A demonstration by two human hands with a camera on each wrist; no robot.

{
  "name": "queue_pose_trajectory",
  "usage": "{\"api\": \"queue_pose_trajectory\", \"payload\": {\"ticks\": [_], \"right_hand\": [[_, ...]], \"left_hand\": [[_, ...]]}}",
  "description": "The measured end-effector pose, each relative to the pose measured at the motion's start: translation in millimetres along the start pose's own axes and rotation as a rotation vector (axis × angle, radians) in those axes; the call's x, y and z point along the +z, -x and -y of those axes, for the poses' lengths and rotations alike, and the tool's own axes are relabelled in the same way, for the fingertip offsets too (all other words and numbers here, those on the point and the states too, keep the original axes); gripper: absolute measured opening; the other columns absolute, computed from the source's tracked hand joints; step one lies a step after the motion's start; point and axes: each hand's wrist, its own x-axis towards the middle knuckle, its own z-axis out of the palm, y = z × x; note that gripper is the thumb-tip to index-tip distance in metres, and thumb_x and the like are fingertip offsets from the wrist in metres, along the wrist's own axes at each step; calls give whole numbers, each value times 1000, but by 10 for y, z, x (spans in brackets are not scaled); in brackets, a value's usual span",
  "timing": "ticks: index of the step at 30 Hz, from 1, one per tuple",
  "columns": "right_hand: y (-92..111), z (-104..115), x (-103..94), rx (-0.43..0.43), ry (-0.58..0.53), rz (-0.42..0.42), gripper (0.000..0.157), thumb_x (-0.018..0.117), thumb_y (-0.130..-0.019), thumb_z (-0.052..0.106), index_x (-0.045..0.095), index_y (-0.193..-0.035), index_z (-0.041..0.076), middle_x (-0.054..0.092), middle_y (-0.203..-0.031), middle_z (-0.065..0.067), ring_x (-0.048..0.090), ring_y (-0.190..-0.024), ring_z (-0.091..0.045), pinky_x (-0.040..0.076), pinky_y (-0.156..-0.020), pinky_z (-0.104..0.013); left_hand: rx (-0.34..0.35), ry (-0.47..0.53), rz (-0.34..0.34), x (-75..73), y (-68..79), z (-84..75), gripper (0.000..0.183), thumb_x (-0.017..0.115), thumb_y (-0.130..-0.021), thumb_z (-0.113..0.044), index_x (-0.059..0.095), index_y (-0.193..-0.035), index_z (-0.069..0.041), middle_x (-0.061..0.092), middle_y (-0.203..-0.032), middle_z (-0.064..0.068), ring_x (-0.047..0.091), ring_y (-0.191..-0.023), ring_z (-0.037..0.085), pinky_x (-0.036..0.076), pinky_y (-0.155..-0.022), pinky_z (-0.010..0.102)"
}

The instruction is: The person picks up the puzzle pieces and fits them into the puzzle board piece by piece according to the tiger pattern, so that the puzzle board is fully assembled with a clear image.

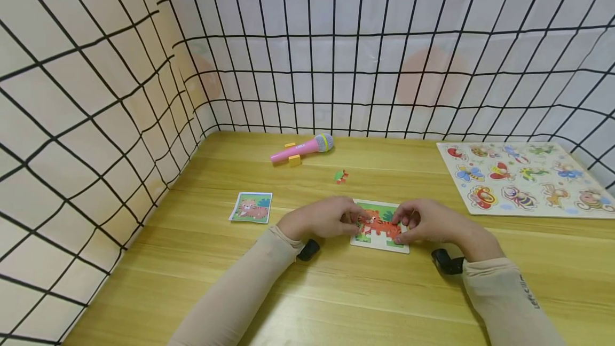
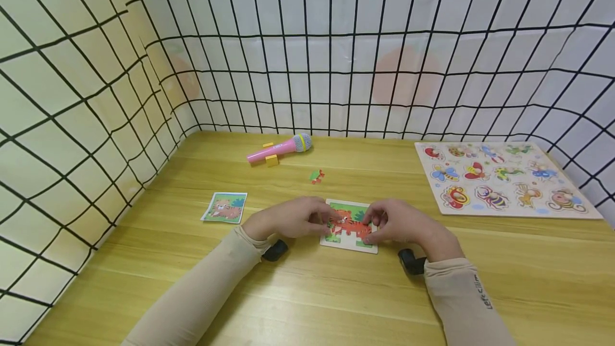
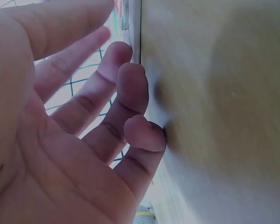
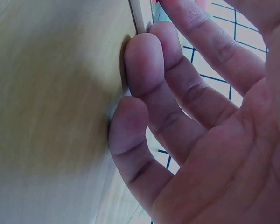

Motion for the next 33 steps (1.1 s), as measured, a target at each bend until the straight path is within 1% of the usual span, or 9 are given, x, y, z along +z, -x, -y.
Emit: {"api": "queue_pose_trajectory", "payload": {"ticks": [3, 10, 16, 21, 27, 30, 33], "right_hand": [[-1, 4, -3, 0, 1, 0, 34, 90, -77, 26, 70, -99, 10, 57, -84, -4, 50, -76, -20, 42, -64, -29], [-1, 3, -5, 3, 6, 2, 33, 89, -77, 26, 70, -99, 10, 57, -84, -3, 50, -77, -20, 42, -65, -30], [1, 14, -4, 11, 7, 5, 34, 90, -77, 27, 70, -99, 10, 57, -85, -3, 50, -77, -20, 42, -65, -30], [-5, 6, -4, 11, 12, 5, 34, 89, -77, 27, 70, -99, 11, 57, -84, -3, 50, -76, -20, 42, -65, -30], [-9, -14, -6, 0, 17, 5, 34, 89, -78, 29, 70, -100, 11, 57, -84, -3, 50, -76, -19, 43, -64, -29], [-10, -17, -6, -6, 12, 4, 34, 88, -78, 29, 70, -100, 10, 56, -84, -3, 50, -76, -19, 42, -64, -29], [-14, -15, -5, -8, 13, 0, 34, 88, -79, 29, 70, -101, 10, 56, -85, -4, 50, -76, -19, 42, -64, -29]], "left_hand": [[-29, 8, -5, 1, -3, -16, 30, 69, -98, -21, 69, -127, -10, 59, -97, -5, 54, -86, 8, 45, -77, 20], [-35, -33, -3, -3, -3, -43, 23, 73, -95, -21, 71, -117, -11, 58, -96, -1, 54, -85, 10, 44, -74, 19], [-36, -54, -11, -10, 1, -54, 22, 73, -95, -20, 75, -115, -12, 58, -96, -3, 55, -85, 8, 45, -74, 18], [-51, -58, -21, -10, -1, -67, 23, 76, -93, -23, 78, -113, -13, 59, -98, -3, 54, -86, 8, 45, -73, 18], [-57, -121, -38, -6, -6, -94, 27, 80, -89, -27, 79, -113, -14, 58, -95, -4, 52, -83, 8, 44, -70, 17], [-59, -169, -45, -8, -1, -105, 29, 79, -90, -28, 78, -116, -16, 57, -94, -5, 51, -81, 7, 43, -68, 17], [-58, -220, -35, -9, 4, -110, 30, 76, -92, -30, 76, -120, -17, 56, -93, -7, 49, -79, 7, 42, -66, 17]]}}
